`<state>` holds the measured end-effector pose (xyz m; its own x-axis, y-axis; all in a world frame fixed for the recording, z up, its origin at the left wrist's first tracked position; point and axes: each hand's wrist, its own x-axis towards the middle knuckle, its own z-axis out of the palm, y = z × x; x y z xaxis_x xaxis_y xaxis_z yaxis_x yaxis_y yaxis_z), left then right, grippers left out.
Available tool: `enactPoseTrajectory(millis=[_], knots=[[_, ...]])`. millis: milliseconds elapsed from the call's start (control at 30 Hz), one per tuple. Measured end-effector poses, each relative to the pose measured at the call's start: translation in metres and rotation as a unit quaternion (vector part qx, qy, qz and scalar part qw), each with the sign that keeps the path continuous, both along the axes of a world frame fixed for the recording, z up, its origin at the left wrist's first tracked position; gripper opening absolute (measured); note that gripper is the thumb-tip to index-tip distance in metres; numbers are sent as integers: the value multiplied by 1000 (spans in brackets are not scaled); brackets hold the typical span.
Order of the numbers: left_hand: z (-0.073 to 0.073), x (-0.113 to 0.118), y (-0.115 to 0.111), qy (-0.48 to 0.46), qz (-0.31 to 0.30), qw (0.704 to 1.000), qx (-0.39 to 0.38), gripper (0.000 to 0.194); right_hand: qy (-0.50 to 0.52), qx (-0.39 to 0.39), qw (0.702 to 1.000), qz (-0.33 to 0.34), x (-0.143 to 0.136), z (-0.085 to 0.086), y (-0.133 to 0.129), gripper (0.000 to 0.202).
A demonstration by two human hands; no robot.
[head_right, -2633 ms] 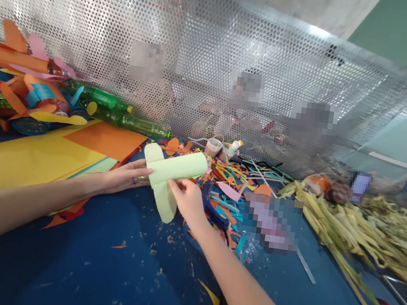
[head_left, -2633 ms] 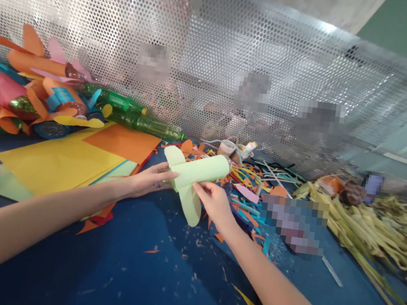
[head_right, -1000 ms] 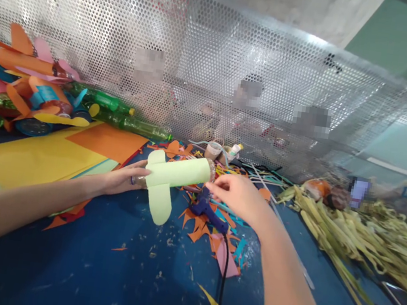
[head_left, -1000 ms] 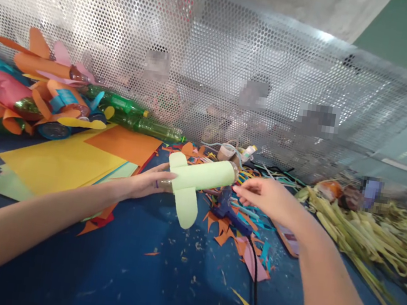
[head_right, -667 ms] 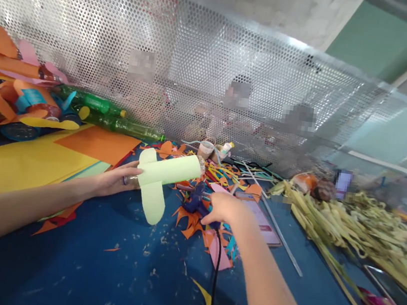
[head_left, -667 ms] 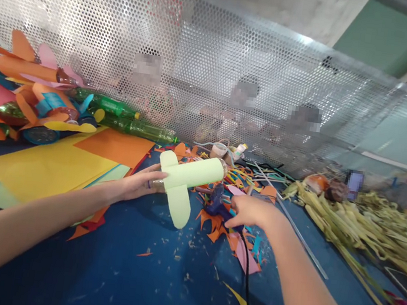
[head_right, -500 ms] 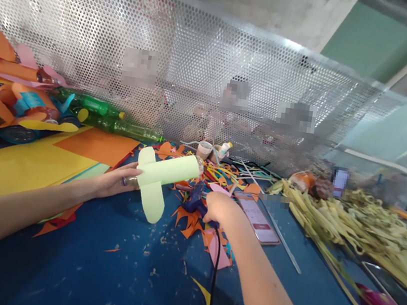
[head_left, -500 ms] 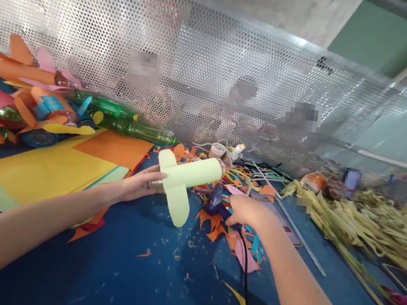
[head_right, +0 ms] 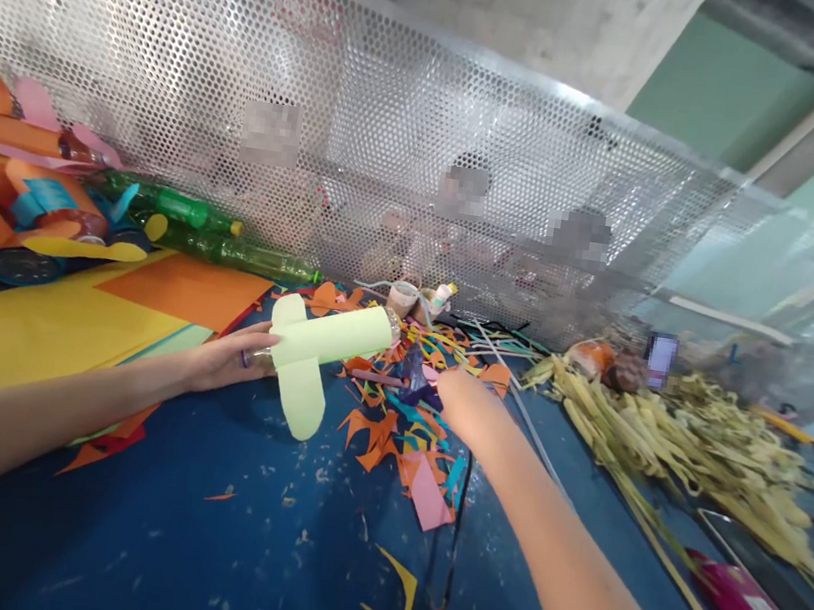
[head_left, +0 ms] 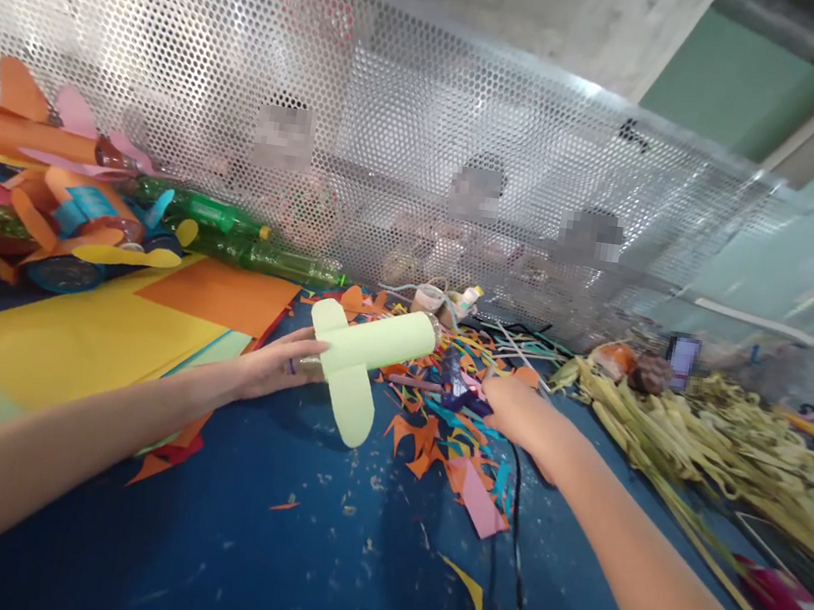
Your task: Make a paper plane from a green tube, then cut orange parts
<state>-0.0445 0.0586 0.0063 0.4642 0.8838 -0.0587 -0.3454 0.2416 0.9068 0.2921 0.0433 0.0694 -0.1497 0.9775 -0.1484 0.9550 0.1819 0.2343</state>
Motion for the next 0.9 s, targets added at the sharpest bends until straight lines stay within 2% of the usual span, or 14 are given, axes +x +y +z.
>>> enactPoseTrajectory(millis=[200,400,500,567,667,700,733,800,900], knots=[[-2,0,0,-18,-14,1000,15,40,19,24,999,19,5,0,6,25],[0,-1,-1,-11,-9,1000,5,42,59,39,997,18,3,-12,6,20],[4,-2,-5,-15,-21,999,19,44,99,70,993,13,-6,-8,2,18],[6,-2,-7,-6,-28,999,23,46,130,113,985,7,-16,-1,-2,24],[10,-3,-10,17,-47,999,22,46,241,193,951,0,-36,11,-11,38],[13,-4,-11,28,-60,997,27,46,355,193,915,5,-42,13,-14,41],[16,-4,-11,40,-75,996,34,47,443,167,881,7,-47,15,-17,45],[25,-6,-11,64,-106,991,51,50,536,76,840,22,-52,17,-22,48],[40,-10,-9,87,-105,989,57,54,579,-80,810,41,-49,15,-26,42]])
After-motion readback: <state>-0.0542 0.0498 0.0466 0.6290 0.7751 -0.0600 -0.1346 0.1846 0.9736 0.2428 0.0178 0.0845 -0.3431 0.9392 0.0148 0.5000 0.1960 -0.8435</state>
